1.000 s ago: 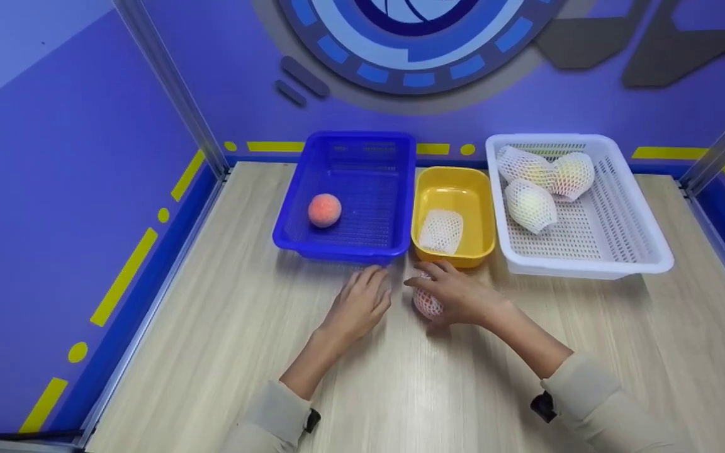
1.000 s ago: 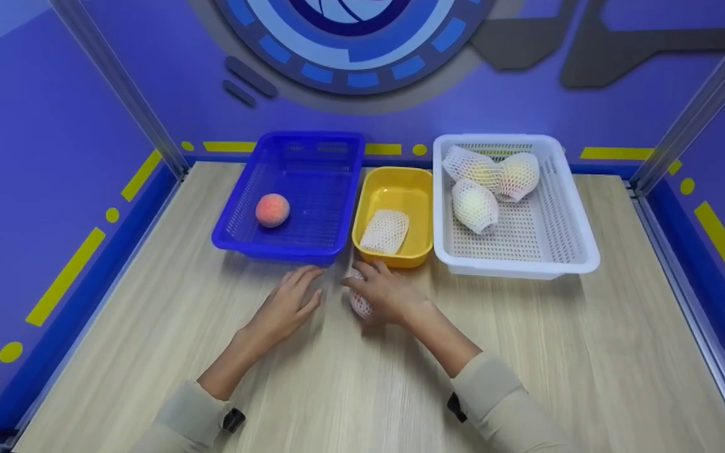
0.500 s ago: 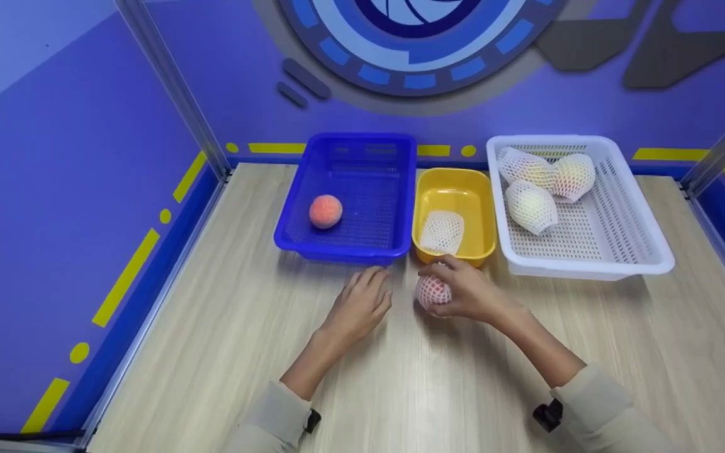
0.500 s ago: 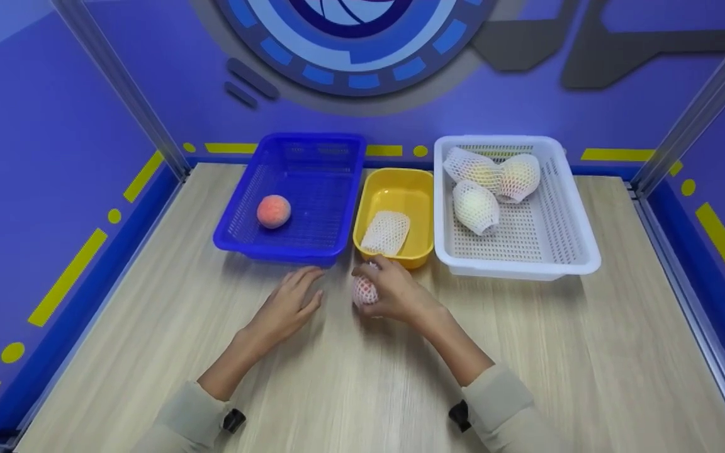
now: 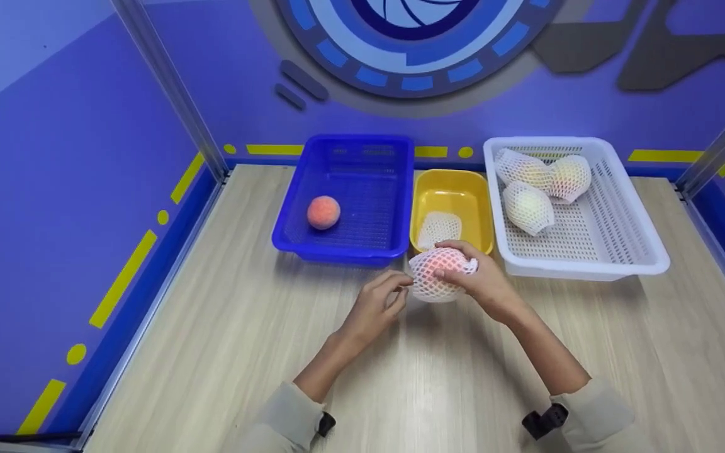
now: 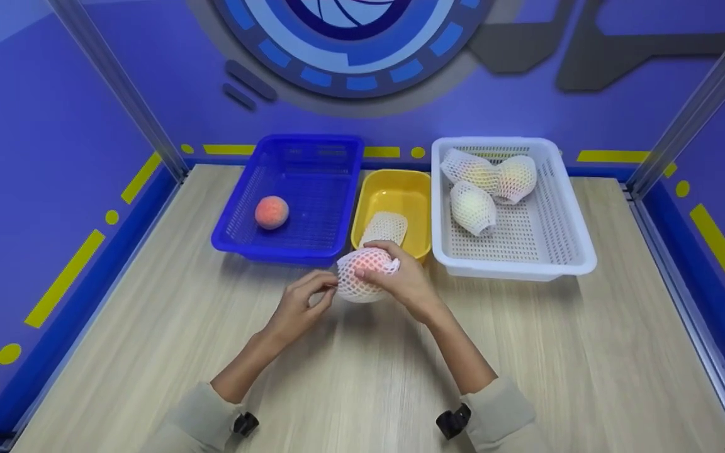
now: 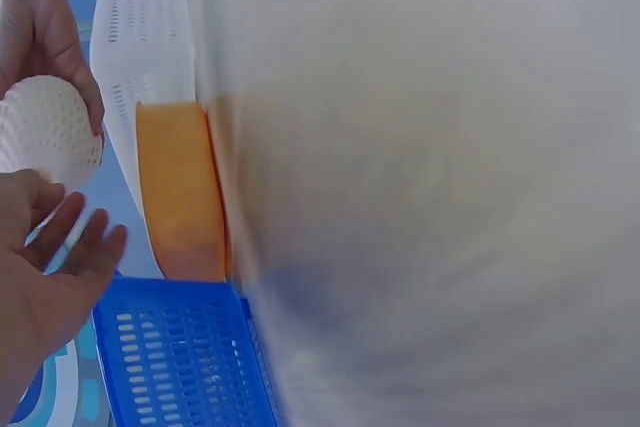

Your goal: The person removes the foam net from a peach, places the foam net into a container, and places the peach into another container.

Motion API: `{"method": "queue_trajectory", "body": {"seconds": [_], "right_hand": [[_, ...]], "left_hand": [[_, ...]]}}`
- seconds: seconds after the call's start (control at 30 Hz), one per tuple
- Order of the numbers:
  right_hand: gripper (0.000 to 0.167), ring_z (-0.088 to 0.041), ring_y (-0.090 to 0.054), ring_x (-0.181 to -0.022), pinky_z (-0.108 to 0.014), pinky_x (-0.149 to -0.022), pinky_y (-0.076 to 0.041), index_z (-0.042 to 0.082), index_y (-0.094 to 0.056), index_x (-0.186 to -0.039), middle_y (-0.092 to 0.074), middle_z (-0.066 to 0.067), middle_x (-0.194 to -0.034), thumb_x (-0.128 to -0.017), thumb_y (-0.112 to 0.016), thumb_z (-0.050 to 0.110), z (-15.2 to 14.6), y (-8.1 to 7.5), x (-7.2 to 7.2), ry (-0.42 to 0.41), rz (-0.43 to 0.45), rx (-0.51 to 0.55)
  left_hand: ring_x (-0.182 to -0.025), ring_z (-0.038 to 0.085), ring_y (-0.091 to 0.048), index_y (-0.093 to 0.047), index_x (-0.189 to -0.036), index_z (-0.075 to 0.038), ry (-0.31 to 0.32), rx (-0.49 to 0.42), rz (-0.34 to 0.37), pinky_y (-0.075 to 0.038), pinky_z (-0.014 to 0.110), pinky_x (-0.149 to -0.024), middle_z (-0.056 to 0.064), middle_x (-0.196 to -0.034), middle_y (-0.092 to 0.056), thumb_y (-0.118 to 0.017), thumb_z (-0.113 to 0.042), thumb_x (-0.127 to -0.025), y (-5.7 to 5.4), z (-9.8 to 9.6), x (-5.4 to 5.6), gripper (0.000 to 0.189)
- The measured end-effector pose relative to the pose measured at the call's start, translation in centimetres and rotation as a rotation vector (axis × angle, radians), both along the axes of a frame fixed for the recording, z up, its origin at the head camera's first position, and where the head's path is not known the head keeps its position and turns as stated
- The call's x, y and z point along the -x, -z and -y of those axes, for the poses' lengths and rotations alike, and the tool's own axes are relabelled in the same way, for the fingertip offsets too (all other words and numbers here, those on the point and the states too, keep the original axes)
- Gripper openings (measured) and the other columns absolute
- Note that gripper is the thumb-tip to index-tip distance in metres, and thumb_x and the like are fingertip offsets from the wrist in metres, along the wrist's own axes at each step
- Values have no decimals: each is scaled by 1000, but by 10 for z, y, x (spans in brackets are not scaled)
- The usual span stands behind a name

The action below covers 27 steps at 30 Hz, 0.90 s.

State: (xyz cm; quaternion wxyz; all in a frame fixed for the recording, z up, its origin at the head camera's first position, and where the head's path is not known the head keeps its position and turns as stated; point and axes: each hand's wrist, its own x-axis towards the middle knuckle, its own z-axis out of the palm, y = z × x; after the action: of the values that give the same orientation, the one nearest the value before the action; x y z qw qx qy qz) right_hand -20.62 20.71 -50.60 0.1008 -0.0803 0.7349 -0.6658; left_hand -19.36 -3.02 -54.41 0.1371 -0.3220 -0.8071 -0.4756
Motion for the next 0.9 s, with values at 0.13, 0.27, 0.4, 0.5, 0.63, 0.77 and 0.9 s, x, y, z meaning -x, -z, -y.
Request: {"method": "queue_trajectory", "body": {"seconds": [0.13,0.27,0.4,0.5,0.63,0.77,0.9], "right_hand": [[58,-26,-63,-106,-33,-83,-60,8,-48,-145,-52,-20,-133,-94,-73,13,3,-1,-3,-21,115,209],[58,-26,-64,-108,-34,-85,-60,6,-44,-147,-50,-20,-135,-96,-69,10,4,1,-6,-38,144,293],[58,-25,-65,-106,-34,-85,-61,4,-41,-149,-50,-19,-135,-97,-66,8,3,3,-7,-54,140,340],[57,-25,-66,-104,-33,-83,-61,3,-39,-149,-51,-19,-134,-98,-64,7,3,5,-8,-64,133,365],[55,-25,-67,-104,-33,-83,-61,2,-39,-148,-53,-18,-131,-98,-62,6,4,7,-9,-66,130,390],[53,-24,-66,-104,-34,-83,-61,3,-38,-148,-54,-17,-131,-99,-59,6,6,10,-10,-51,148,428],[53,-24,-65,-108,-35,-87,-60,3,-36,-149,-53,-16,-134,-100,-56,7,9,12,-11,-44,156,478]], "left_hand": [[-99,18,-67,-72,-106,-2,15,-182,-96,-57,26,-89,7,-108,-69,-66,4,-94,-8,-9,3,14],[-101,22,-67,-73,-106,-3,27,-242,-150,-57,29,-90,8,-111,-69,-72,3,-90,-14,-13,4,17],[-118,27,-63,-72,-115,-2,64,-211,-121,-51,35,-103,13,-126,-66,-79,6,-81,-16,-13,3,35],[-131,31,-56,-68,-124,-1,83,-150,-87,-45,37,-111,16,-137,-60,-81,9,-74,-18,-12,1,52],[-137,32,-50,-64,-133,-5,92,-64,-51,-44,37,-112,16,-146,-53,-83,9,-71,-19,-14,-2,67],[-139,31,-47,-61,-139,-10,72,7,-48,-44,37,-112,14,-151,-49,-86,4,-70,-19,-17,-5,74],[-140,30,-46,-58,-141,-10,49,48,-83,-45,35,-111,13,-152,-46,-87,2,-70,-20,-22,-6,77]]}}
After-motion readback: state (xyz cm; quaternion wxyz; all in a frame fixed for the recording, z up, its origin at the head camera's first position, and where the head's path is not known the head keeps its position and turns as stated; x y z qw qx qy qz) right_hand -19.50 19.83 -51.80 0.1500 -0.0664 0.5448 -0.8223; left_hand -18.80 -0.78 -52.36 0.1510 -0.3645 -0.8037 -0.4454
